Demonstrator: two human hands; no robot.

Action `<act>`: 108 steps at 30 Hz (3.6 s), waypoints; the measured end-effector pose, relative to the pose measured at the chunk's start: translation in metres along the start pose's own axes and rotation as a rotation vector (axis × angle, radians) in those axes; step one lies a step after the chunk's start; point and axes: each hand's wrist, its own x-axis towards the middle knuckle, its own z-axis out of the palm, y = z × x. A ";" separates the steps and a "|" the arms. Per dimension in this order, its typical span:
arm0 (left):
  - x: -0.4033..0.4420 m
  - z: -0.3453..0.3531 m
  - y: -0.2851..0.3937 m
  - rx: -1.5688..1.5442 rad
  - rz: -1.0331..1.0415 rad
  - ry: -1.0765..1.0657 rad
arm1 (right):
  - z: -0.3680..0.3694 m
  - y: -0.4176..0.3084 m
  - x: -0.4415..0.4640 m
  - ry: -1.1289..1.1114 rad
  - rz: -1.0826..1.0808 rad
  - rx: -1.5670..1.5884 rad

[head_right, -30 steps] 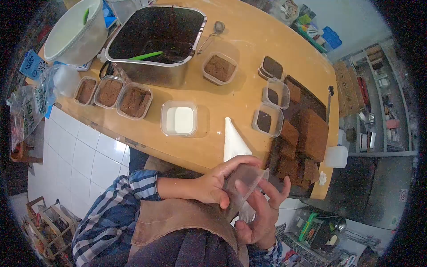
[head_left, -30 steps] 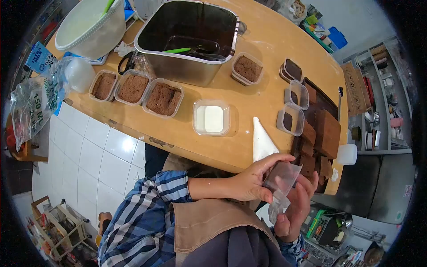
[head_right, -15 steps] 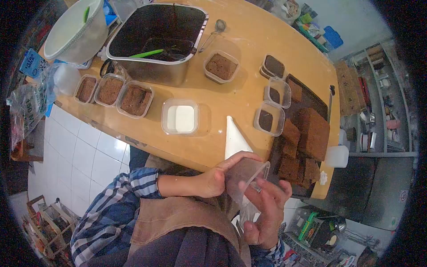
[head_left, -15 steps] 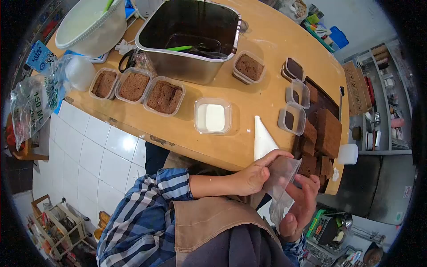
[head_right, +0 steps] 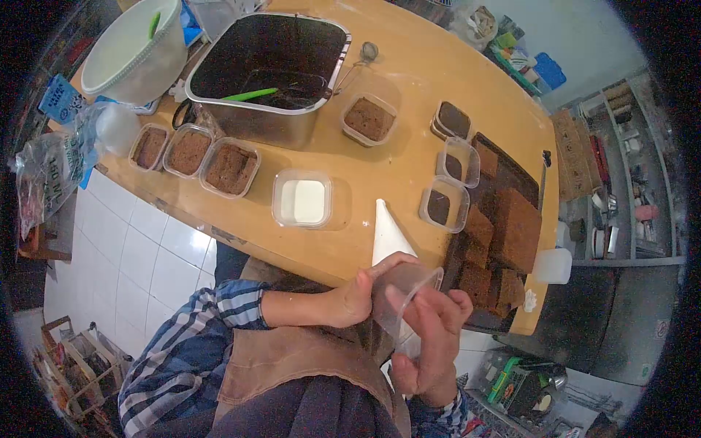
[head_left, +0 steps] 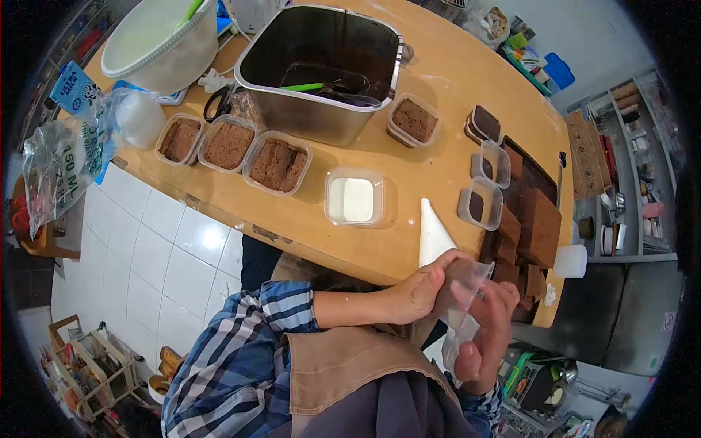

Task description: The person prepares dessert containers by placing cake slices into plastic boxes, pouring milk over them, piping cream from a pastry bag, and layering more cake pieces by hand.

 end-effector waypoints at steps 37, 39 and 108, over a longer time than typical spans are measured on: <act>0.011 0.018 0.036 -0.056 -0.542 0.318 | 0.005 -0.006 0.002 0.137 0.234 0.293; 0.012 0.018 0.038 -0.072 -0.546 0.321 | 0.005 -0.006 0.001 0.132 0.239 0.296; 0.007 -0.002 0.030 -0.286 -0.140 0.220 | -0.013 -0.018 0.002 0.606 0.024 -0.094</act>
